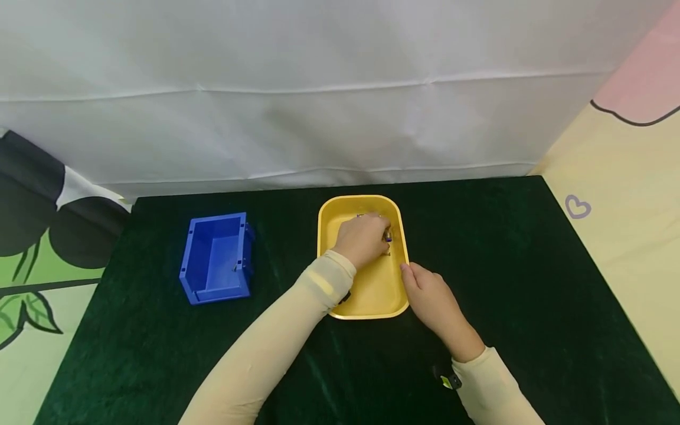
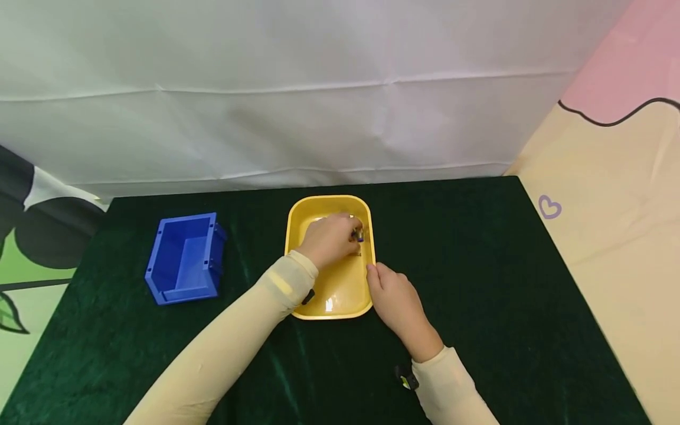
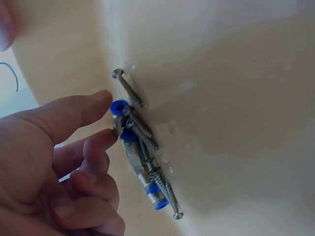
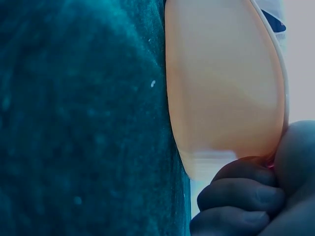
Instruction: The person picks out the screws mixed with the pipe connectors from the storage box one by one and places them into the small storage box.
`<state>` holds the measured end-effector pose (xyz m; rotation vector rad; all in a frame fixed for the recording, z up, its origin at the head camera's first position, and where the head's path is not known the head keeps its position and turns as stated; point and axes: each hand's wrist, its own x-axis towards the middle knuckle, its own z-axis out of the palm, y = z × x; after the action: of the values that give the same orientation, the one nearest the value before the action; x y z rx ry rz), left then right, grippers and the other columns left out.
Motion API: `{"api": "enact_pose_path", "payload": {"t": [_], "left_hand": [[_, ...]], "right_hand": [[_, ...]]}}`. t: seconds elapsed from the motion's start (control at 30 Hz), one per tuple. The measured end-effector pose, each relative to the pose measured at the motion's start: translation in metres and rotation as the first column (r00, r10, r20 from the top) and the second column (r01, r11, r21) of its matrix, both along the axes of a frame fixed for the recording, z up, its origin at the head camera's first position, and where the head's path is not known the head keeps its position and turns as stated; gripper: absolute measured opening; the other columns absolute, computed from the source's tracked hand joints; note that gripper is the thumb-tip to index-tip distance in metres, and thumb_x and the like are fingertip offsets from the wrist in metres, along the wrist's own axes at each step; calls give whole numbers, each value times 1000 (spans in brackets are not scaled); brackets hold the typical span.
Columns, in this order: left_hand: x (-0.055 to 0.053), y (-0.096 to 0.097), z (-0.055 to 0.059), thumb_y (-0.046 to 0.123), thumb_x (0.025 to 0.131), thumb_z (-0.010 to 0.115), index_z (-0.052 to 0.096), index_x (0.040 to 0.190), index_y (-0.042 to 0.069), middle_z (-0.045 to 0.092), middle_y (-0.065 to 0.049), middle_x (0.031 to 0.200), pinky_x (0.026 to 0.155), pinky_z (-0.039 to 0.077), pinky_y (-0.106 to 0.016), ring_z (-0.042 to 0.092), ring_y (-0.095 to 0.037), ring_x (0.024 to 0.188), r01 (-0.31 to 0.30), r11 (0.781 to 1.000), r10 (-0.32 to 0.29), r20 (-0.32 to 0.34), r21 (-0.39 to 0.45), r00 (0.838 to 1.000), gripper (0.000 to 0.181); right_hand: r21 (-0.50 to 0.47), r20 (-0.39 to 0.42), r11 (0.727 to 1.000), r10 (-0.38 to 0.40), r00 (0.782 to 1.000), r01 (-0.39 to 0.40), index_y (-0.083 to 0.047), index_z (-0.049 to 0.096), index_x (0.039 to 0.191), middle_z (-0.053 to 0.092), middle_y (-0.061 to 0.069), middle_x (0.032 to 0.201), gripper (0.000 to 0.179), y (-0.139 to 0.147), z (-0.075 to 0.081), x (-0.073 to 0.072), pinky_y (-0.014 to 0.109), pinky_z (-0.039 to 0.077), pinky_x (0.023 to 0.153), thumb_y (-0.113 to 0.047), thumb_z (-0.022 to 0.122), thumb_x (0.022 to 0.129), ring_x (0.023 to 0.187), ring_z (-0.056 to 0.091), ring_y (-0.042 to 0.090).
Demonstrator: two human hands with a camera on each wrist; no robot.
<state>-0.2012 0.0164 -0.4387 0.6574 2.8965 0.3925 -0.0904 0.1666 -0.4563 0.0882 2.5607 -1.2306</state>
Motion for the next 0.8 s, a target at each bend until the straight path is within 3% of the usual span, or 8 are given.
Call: {"api": "enact_pose_path", "payload": {"t": [0.27, 0.8], "left_hand": [[-3, 0, -8, 25, 90, 74, 63, 92, 20, 56, 7, 82, 66, 48, -30, 55, -14, 74, -15, 1000, 14, -16, -13, 1000, 12], [-2, 4, -6, 27, 86, 77, 60, 86, 19, 55, 5, 81, 66, 48, -29, 55, -15, 73, -14, 999, 13, -21, -39, 1000, 20]], "right_hand": [[4, -6, 1000, 9, 1000, -9, -15, 59, 94, 57, 5, 71, 38, -2, -2, 0, 33, 45, 52, -41, 34, 108, 56, 54, 23], [11, -6, 1000, 2, 1000, -2, -15, 59, 95, 58, 5, 73, 38, 0, 0, 0, 33, 47, 53, -41, 34, 108, 57, 55, 23]]}}
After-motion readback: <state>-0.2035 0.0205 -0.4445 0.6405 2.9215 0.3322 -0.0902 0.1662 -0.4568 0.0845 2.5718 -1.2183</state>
